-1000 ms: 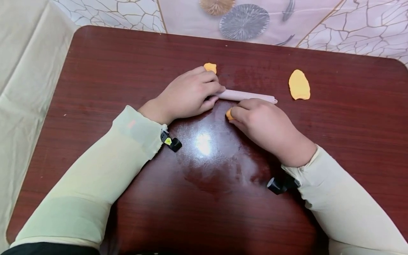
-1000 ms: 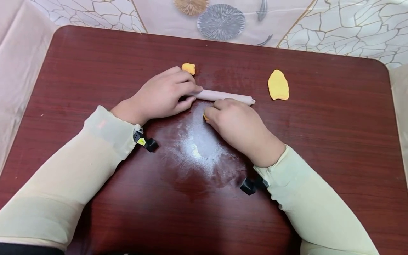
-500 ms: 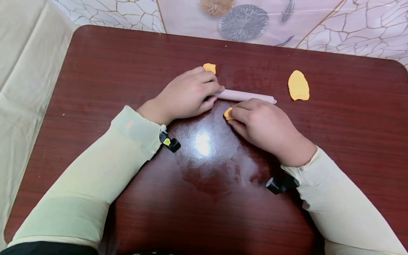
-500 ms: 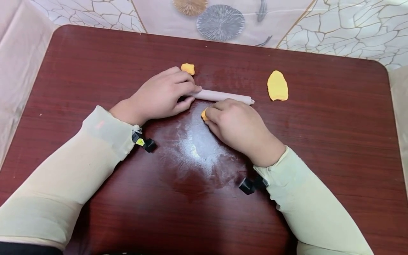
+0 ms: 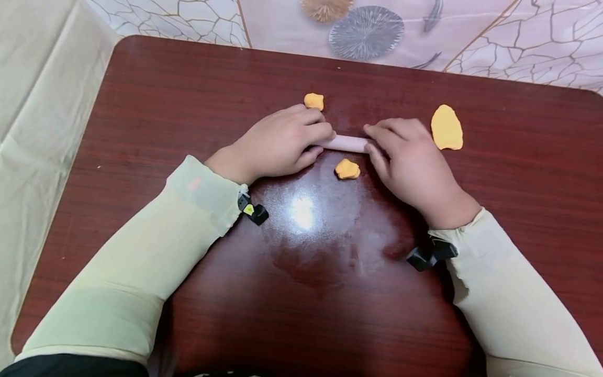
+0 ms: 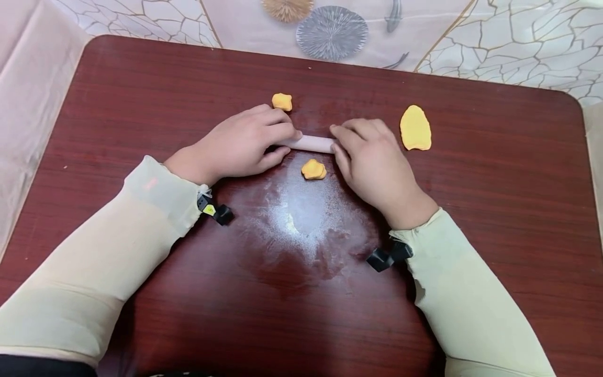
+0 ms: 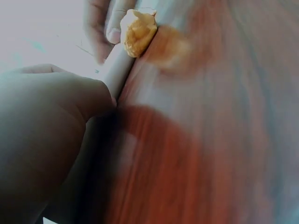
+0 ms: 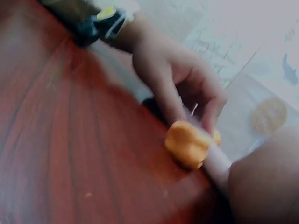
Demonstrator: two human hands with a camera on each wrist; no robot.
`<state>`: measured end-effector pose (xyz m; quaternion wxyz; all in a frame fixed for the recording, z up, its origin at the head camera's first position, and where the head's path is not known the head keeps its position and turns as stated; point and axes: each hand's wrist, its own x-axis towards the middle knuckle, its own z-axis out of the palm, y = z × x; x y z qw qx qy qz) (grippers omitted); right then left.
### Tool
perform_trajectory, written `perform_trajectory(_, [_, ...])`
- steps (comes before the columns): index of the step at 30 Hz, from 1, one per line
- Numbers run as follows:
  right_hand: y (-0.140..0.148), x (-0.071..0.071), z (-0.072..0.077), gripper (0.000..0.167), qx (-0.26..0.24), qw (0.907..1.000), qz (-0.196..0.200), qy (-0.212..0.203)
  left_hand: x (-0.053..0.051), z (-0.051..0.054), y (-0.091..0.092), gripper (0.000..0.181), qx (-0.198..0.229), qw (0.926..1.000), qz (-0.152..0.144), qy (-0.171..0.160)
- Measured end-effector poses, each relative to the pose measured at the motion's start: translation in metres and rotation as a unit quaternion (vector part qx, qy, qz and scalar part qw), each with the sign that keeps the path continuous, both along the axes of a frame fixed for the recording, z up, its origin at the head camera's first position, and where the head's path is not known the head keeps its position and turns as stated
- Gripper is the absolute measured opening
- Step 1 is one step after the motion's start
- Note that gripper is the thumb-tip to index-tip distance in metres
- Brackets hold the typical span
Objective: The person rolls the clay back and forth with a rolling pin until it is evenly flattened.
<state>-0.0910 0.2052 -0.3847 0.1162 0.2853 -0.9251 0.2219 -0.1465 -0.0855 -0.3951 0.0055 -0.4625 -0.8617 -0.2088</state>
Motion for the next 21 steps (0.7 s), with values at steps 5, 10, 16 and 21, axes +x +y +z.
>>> perform_trajectory(5, [0.005, -0.002, -0.008, 0.042, 0.051, 0.9977, 0.019, -0.041, 0.002, 0.002, -0.002, 0.024, -0.018, 0.9995, 0.017, -0.019])
perform_trajectory(10, [0.005, 0.002, -0.009, 0.035, 0.076, 0.9970, 0.017, -0.001, 0.006, 0.002, -0.002, 0.033, -0.044, 0.9977, 0.049, -0.015])
perform_trajectory(16, [0.003, 0.019, 0.003, 0.036, 0.089, 0.9925, -0.024, 0.081, 0.017, 0.011, -0.003, 0.039, -0.010, 0.9969, 0.068, 0.040])
perform_trajectory(21, [0.003, 0.040, 0.000, 0.041, 0.077, 0.9915, -0.029, 0.101, 0.034, 0.014, 0.001, 0.037, 0.026, 0.9929, 0.056, 0.101])
